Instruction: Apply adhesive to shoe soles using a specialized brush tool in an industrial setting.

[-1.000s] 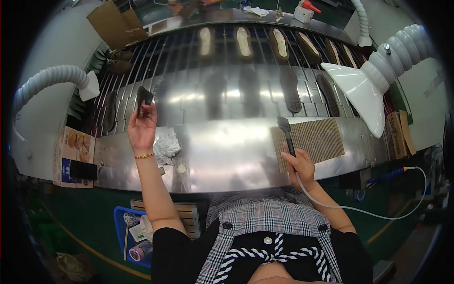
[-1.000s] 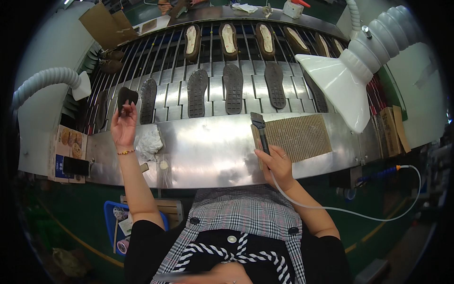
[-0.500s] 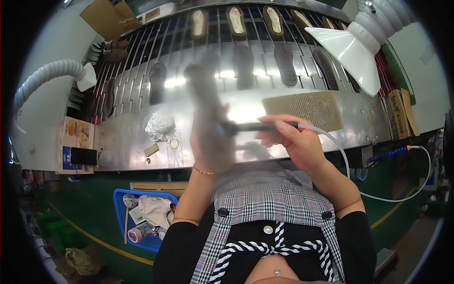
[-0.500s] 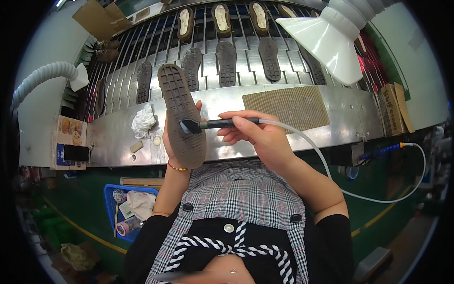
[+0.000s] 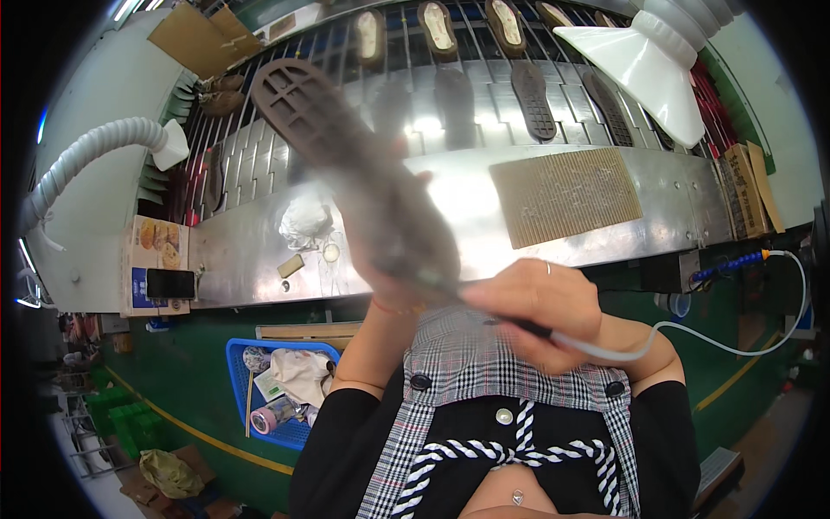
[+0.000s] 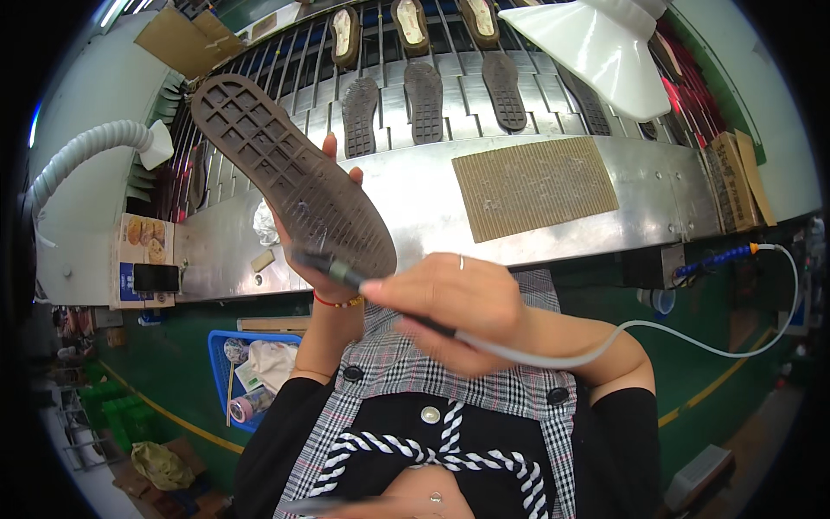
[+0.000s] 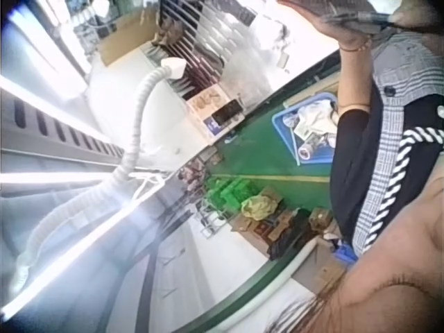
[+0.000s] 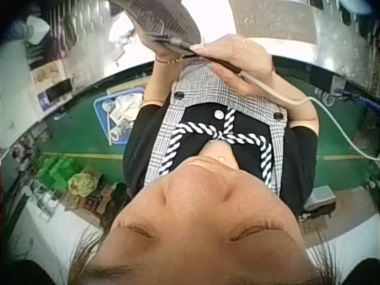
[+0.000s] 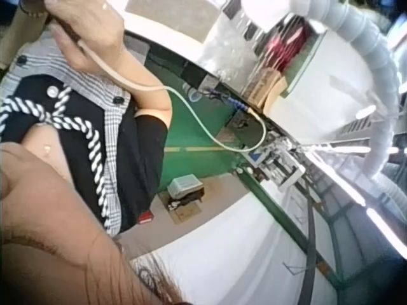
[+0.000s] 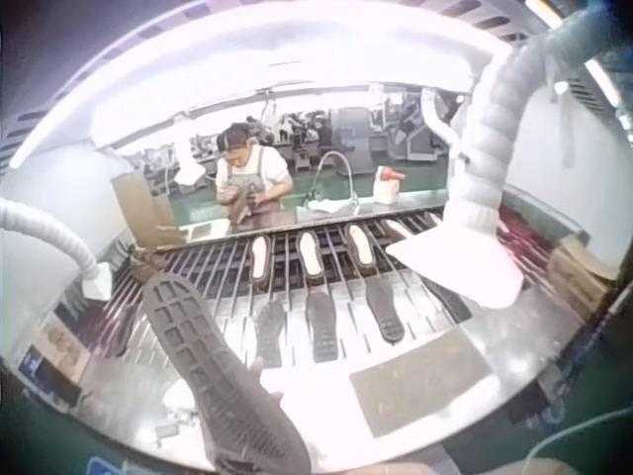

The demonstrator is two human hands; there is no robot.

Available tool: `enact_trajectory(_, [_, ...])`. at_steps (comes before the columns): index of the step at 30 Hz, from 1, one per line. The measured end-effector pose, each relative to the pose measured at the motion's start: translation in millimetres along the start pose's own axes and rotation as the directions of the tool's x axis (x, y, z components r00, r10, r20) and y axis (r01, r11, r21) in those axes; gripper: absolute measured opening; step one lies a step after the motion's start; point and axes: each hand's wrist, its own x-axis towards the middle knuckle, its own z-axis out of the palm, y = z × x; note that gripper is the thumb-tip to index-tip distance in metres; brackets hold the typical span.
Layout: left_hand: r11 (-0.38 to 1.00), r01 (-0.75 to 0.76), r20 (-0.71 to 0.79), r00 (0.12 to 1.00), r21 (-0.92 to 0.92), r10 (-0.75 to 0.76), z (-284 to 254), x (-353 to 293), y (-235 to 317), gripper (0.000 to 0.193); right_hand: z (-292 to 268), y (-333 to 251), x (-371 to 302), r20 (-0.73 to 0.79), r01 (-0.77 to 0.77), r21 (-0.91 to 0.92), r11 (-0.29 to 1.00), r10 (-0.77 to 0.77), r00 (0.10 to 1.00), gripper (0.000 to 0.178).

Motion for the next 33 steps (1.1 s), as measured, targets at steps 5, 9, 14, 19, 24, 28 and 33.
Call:
enact_trajectory(5, [0.984,-0.072,-0.030,0.996,0.165,0.078,0,9,9,0.057,-3,8,0,-0.021,-0.059,-0.008,0.998,0.059,0.998,0.036])
enact_trajectory(9, [0.865,0.027,-0.219,0.963,-0.501,-0.157,0,17,24,0.058,3,-2,-1,0.059,0.059,0.173,0.983,-0.070,0.996,0.034])
enact_trajectory(14, [0.869,0.097,-0.107,0.980,-0.485,-0.169,-4,20,31,0.064,1,9,-4,0.048,-0.049,0.059,0.997,0.046,0.998,0.035])
enact_trajectory(19, [0.772,0.082,-0.126,0.971,-0.630,-0.205,-13,25,30,0.062,-4,9,-2,0.041,-0.037,0.114,0.993,0.032,0.999,0.035])
enact_trajectory(24, [0.743,0.144,-0.146,0.939,-0.653,-0.311,-8,27,36,0.063,-5,-2,-4,0.179,0.001,0.168,0.986,-0.032,0.983,0.033])
enact_trajectory(28, [0.667,0.303,-0.011,0.906,-0.680,-0.423,-16,27,30,0.066,-13,15,4,0.139,-0.056,0.017,0.998,0.053,0.989,0.034])
enact_trajectory(33, [0.609,0.387,0.081,0.880,-0.692,-0.468,-17,19,31,0.063,-18,6,4,0.274,-0.010,0.198,0.980,-0.045,0.961,0.034])
